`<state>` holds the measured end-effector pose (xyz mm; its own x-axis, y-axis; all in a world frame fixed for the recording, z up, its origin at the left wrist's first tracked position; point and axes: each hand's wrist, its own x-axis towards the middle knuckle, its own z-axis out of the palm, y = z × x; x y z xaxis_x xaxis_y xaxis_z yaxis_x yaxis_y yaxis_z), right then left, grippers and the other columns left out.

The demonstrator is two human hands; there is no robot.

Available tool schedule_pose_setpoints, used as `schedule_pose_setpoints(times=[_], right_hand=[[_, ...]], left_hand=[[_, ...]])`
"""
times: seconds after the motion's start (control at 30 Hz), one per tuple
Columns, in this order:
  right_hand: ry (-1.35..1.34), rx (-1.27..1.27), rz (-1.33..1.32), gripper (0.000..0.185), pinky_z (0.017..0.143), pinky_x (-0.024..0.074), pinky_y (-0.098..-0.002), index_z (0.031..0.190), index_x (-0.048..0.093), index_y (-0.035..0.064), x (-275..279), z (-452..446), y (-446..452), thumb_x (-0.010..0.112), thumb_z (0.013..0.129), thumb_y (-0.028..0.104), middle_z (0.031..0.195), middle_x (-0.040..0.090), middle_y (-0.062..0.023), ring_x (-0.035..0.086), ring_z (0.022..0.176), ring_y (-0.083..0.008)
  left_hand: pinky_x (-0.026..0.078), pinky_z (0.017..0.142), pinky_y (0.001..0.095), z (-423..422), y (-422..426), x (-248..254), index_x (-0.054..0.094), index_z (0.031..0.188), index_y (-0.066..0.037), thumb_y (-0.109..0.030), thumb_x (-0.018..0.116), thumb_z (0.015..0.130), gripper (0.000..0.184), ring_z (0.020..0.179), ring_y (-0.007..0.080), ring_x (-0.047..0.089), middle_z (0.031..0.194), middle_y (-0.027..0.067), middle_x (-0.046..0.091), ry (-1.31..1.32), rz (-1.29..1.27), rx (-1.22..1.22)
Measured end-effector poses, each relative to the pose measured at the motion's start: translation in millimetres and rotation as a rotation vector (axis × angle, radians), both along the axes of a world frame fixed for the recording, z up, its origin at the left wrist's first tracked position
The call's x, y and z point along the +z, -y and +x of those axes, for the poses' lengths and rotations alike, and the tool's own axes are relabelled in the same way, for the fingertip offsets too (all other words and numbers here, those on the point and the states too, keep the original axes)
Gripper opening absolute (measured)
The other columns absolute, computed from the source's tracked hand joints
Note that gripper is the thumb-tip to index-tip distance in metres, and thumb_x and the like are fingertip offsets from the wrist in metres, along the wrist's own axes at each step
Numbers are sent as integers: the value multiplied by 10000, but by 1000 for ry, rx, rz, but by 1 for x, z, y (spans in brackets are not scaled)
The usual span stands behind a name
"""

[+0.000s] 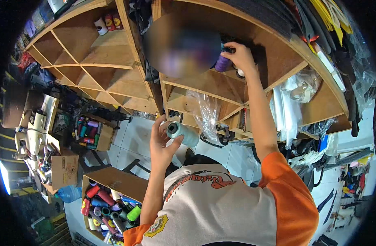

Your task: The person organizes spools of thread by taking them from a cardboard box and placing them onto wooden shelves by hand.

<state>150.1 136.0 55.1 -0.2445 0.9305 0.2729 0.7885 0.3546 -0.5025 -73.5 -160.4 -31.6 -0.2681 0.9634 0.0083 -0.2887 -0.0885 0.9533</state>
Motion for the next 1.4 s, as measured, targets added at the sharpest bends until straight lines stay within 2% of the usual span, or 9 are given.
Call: schedule_pose_setpoints(times=[0.43,0.67,0.77,0.87,1.0,1.1,1.2,1.27,1.4], right_hand=[[-62,15,188,509,846,498,-365,1172,589,35,-13,21,22,751,752,275,1095,647,-155,637,980,-277],[-113,438,-481,429,680,513,-323,1104,609,61,30,-12,168,735,774,303,871,672,-106,653,745,-183],[160,324,-382,512,768,500,-405,1102,583,22,25,-16,191,728,737,351,992,642,-174,630,902,-323],[98,299,-307,486,789,488,-432,1085,585,22,35,-10,194,723,715,306,985,625,-200,605,910,-378],[120,356,58,416,693,505,-379,998,623,49,21,1,186,744,677,284,770,652,-136,637,731,-325],[177,53,-100,432,749,514,-374,976,660,59,41,9,162,740,678,361,827,678,-148,659,769,-314],[321,-82,86,428,722,530,-374,935,682,36,30,29,107,731,656,356,821,674,-186,664,766,-344],[283,-115,-40,479,784,521,-421,924,673,-38,40,28,80,747,624,328,845,645,-277,646,862,-380],[358,-154,8,440,751,533,-417,857,674,-63,25,24,37,755,621,300,826,645,-278,653,832,-381]], left_hand=[[457,823,299,21,-21,-3,293,1379,-23,-1,744,711,806,975,184,595,1087,136,615,-110,45,-119],[469,807,310,37,-45,37,187,1435,-25,-90,780,662,977,965,217,621,1048,146,654,-628,79,-97],[465,870,386,46,-58,38,142,1448,-35,-99,768,655,1012,1006,307,617,1092,152,643,-620,142,-132],[451,895,405,54,-62,41,115,1450,-30,-75,761,648,1031,1006,332,613,1101,158,638,-593,185,-163],[407,951,415,62,-71,37,30,1453,-18,-79,800,620,1136,1123,343,538,1225,215,544,-622,224,-196],[325,1044,401,65,-74,38,-50,1444,9,-100,845,596,1238,1276,355,392,1361,280,384,-687,248,-198],[337,1035,404,58,-72,26,-54,1445,4,-64,827,619,1210,1256,363,412,1336,276,415,-692,304,-182],[342,1031,406,53,-68,20,-50,1446,1,-36,810,634,1184,1246,361,422,1334,274,419,-717,335,-141],[359,1015,403,38,-59,11,-32,1454,-16,-1,780,665,1133,1232,349,441,1327,262,431,-645,251,-114]])
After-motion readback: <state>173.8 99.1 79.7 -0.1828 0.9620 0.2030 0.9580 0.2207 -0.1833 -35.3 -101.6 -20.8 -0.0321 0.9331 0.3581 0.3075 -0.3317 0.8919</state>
